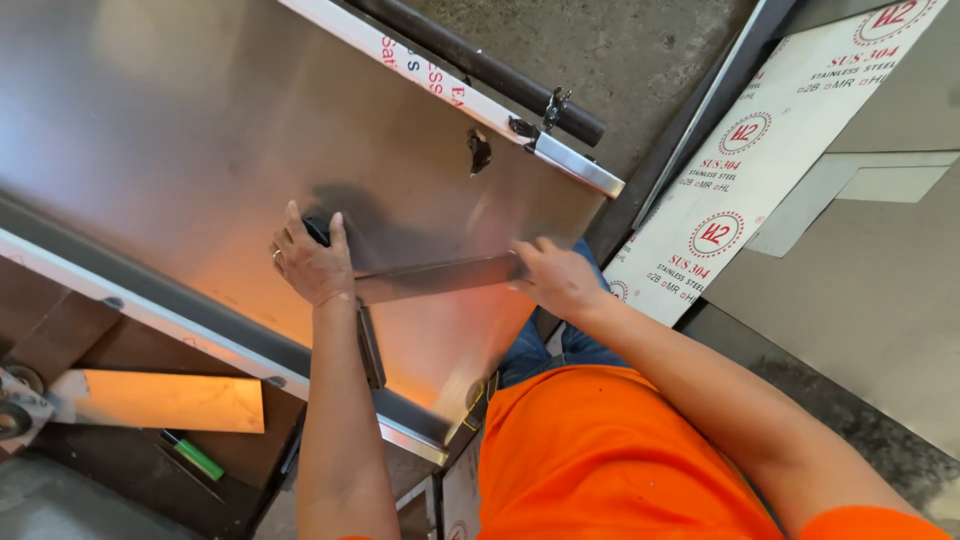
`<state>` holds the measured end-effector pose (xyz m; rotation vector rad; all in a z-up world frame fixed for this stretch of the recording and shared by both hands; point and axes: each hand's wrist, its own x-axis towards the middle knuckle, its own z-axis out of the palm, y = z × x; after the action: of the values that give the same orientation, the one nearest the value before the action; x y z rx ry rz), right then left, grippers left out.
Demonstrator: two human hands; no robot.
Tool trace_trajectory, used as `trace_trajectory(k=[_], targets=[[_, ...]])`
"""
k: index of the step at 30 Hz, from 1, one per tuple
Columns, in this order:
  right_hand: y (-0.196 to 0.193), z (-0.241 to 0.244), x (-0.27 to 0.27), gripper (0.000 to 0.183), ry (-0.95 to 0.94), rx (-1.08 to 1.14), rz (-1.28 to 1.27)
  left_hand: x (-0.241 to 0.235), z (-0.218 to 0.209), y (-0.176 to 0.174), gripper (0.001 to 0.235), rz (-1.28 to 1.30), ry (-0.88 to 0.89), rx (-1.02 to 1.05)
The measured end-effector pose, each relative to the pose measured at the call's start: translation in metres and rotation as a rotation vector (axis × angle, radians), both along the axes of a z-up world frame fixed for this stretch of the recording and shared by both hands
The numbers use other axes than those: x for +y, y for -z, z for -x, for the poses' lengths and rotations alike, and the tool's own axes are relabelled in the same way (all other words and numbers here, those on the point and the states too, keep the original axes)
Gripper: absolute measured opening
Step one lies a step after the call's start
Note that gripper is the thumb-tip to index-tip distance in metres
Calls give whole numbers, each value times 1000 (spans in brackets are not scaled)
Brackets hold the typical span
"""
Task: The recorder uses a measuring tape and square ruler to measure and mark stainless steel plates before fitting a metal component.
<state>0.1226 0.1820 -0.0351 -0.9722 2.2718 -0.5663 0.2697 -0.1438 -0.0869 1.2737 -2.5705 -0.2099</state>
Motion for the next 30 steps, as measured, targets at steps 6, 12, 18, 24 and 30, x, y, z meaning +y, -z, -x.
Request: trace_trajectory(k=[6, 12, 18, 24, 30], targets=[[7, 1, -41, 52, -235, -5, -124, 56, -39, -49, 60, 12, 3, 64], [-23, 11, -28, 45, -343, -611, -324, 122, -110, -39, 75, -243, -36, -76], [-133, 10, -65, 30, -99, -1286, -190, 144, -67, -68, 57, -170, -80, -41], [-123, 75, -57, 51, 77, -1470, -19, 168, -10, -55, 14, -107, -215, 245], [-43, 196, -9, 38, -176, -843, 2, 231, 79, -123, 23, -1059, -513, 1090]])
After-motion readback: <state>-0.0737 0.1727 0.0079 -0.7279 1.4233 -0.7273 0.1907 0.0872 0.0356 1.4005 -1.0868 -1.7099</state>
